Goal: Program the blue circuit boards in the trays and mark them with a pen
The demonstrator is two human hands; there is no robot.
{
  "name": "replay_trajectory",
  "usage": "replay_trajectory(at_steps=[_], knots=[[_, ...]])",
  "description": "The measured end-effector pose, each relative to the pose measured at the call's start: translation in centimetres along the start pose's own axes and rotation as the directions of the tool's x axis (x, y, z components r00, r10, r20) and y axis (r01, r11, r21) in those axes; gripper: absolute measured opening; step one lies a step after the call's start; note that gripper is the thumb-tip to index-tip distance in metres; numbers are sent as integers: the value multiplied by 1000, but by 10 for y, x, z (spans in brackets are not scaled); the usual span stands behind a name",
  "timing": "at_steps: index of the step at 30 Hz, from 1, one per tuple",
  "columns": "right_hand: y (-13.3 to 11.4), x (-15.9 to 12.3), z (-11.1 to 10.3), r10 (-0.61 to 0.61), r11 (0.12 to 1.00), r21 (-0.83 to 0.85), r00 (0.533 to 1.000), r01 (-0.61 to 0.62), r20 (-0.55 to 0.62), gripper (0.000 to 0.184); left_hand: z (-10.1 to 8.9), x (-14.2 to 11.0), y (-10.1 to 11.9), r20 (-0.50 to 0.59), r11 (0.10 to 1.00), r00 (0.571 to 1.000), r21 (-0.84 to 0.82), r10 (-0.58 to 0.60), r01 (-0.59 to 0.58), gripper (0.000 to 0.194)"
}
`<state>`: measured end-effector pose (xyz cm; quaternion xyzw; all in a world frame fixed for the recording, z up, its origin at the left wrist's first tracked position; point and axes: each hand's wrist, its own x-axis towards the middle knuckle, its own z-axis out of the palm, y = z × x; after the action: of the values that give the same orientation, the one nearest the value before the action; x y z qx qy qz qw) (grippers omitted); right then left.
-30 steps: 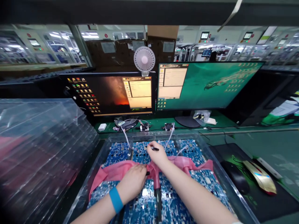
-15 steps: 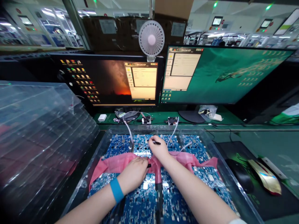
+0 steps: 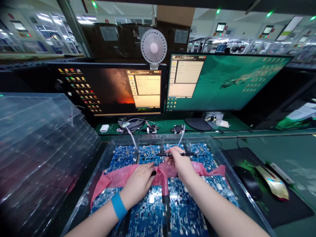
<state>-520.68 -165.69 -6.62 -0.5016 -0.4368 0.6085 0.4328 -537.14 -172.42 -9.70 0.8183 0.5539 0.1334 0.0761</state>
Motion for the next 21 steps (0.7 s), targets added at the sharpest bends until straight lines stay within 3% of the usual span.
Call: replay_trajectory(at_steps=[4, 10, 17, 21], knots=[[2, -18, -9, 78, 988, 132, 997, -81, 29, 30, -7, 0, 0, -103, 996, 993, -71, -53, 45, 28], [2, -25, -2, 111, 977, 173, 991, -124, 80, 25, -8, -1, 3, -189, 991, 975, -88, -117, 102, 29], [11, -25, 5, 98, 989, 94, 983, -113, 156, 25, -9, -1, 2, -115, 993, 992, -113, -43, 30, 23], [21, -32, 12, 23, 1000, -4, 971, -22, 236, 27, -14, -4, 8, -81, 988, 995, -136, 64, -74, 22]])
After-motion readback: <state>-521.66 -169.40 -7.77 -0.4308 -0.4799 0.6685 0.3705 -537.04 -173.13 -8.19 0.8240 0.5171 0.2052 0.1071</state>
